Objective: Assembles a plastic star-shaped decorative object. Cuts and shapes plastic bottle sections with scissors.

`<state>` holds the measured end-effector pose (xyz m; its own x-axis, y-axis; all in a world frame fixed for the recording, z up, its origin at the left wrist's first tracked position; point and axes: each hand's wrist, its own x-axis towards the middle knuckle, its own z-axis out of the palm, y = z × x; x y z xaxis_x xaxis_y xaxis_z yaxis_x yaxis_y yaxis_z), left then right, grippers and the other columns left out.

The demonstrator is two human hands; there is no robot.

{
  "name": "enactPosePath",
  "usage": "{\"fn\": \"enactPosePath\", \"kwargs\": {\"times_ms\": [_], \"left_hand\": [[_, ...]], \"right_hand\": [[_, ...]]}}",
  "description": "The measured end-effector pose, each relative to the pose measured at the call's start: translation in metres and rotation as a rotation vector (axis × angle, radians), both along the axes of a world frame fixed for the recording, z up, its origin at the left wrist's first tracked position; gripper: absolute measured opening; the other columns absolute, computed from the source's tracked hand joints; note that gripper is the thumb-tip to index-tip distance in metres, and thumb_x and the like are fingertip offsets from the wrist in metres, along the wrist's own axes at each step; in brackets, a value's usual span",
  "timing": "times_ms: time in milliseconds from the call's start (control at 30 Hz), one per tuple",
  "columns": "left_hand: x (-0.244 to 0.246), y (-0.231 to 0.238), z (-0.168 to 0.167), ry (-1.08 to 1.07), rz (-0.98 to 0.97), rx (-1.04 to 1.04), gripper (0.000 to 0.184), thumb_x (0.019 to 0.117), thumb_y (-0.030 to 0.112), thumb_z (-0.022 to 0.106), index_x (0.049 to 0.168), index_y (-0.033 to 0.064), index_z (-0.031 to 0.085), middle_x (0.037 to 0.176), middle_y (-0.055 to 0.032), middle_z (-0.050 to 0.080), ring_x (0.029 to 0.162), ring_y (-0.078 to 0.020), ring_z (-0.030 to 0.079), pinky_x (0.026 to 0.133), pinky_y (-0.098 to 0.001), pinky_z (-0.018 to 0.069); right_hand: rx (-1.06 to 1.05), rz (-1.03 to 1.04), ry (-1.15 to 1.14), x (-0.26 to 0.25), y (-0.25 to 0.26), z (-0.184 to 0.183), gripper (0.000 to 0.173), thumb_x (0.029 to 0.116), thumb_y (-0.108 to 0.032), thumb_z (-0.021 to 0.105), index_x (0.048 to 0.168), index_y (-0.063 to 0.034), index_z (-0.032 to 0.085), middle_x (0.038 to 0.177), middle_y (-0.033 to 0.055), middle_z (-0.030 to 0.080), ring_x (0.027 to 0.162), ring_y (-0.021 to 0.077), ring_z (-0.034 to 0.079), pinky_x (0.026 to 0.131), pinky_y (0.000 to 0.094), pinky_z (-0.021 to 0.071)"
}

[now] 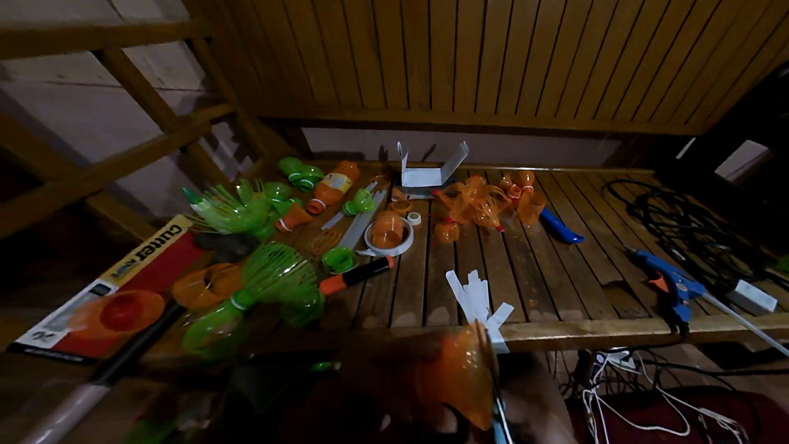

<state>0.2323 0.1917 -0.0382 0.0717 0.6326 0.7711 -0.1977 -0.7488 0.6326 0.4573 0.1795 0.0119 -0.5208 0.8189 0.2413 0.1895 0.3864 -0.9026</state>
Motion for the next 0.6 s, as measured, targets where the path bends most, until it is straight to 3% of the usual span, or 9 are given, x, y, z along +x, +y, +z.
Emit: {"fn": "enactPosePath", "kwargs": {"times_ms": [67, 167, 267, 367, 400, 467, 533, 600], "left_hand": [[0.015, -0.005, 0.027, 0.014, 0.008, -0.039, 0.010, 0.0925, 0.010, 0.075, 0.098, 0.0133, 0.067, 0.127, -0.0016, 0.069, 0.119, -0.0132, 0.066, 0.097, -0.0276, 0.0576], [0.019, -0.009, 0.036, -0.014, 0.020, -0.086, 0.012, 0.0900, 0.007, 0.077, 0.096, 0.0133, 0.068, 0.126, -0.0016, 0.071, 0.118, -0.0131, 0.067, 0.096, -0.0277, 0.0584], [0.012, -0.006, 0.041, -0.013, -0.066, -0.114, 0.017, 0.0882, 0.000, 0.076, 0.099, 0.0113, 0.068, 0.129, -0.0035, 0.069, 0.118, -0.0144, 0.067, 0.096, -0.0287, 0.0583], [-0.008, 0.012, 0.017, 0.082, -0.224, -0.046, 0.021, 0.0927, 0.003, 0.072, 0.111, 0.0112, 0.069, 0.141, -0.0060, 0.062, 0.127, -0.0179, 0.061, 0.104, -0.0327, 0.0546], [-0.014, 0.013, 0.004, 0.095, -0.219, -0.051, 0.020, 0.0942, 0.007, 0.071, 0.114, 0.0114, 0.069, 0.141, -0.0071, 0.061, 0.129, -0.0192, 0.060, 0.106, -0.0342, 0.0529], [-0.016, 0.006, -0.007, 0.103, -0.020, -0.050, 0.019, 0.0949, 0.015, 0.072, 0.113, 0.0127, 0.069, 0.131, -0.0055, 0.068, 0.121, -0.0165, 0.064, 0.101, -0.0316, 0.0546], [-0.010, 0.002, 0.008, 0.106, 0.095, -0.054, 0.025, 0.0952, 0.015, 0.072, 0.120, 0.0142, 0.068, 0.129, -0.0026, 0.069, 0.116, -0.0133, 0.067, 0.096, -0.0272, 0.0574], [-0.005, 0.006, 0.026, 0.068, 0.054, -0.067, 0.034, 0.0937, 0.010, 0.074, 0.127, 0.0156, 0.067, 0.130, -0.0020, 0.069, 0.116, -0.0139, 0.068, 0.096, -0.0282, 0.0588]], "right_hand": [[0.002, 0.004, 0.023, 0.001, 0.000, 0.001, 0.028, 0.1001, -0.019, 0.063, 0.093, 0.0089, 0.065, 0.069, 0.0088, 0.061, 0.062, 0.0023, 0.054, 0.058, 0.0183, 0.0452], [0.017, -0.005, 0.006, 0.003, 0.001, 0.000, 0.027, 0.0996, -0.017, 0.064, 0.092, 0.0094, 0.065, 0.066, 0.0093, 0.059, 0.059, 0.0030, 0.052, 0.055, 0.0187, 0.0431], [0.048, -0.022, -0.002, 0.004, 0.002, -0.002, 0.025, 0.0989, -0.014, 0.064, 0.090, 0.0099, 0.066, 0.065, 0.0109, 0.059, 0.058, 0.0035, 0.052, 0.054, 0.0182, 0.0424], [0.051, -0.030, -0.016, 0.004, 0.002, -0.002, 0.025, 0.0992, -0.013, 0.064, 0.089, 0.0089, 0.066, 0.064, 0.0104, 0.059, 0.057, 0.0035, 0.052, 0.054, 0.0186, 0.0425], [0.052, -0.034, -0.022, 0.005, 0.002, -0.003, 0.024, 0.0987, -0.012, 0.064, 0.088, 0.0086, 0.067, 0.064, 0.0101, 0.059, 0.056, 0.0036, 0.051, 0.053, 0.0188, 0.0422], [0.060, -0.040, -0.037, 0.006, 0.003, -0.003, 0.022, 0.0975, -0.011, 0.065, 0.088, 0.0090, 0.068, 0.063, 0.0110, 0.060, 0.056, 0.0041, 0.052, 0.053, 0.0193, 0.0426], [0.048, -0.035, -0.055, 0.007, 0.003, -0.002, 0.023, 0.0977, -0.013, 0.066, 0.090, 0.0088, 0.068, 0.064, 0.0108, 0.061, 0.056, 0.0039, 0.052, 0.054, 0.0189, 0.0426], [0.012, -0.033, -0.060, 0.007, 0.003, 0.001, 0.024, 0.0972, -0.015, 0.067, 0.092, 0.0087, 0.068, 0.065, 0.0096, 0.060, 0.056, 0.0031, 0.051, 0.054, 0.0185, 0.0419]]}}
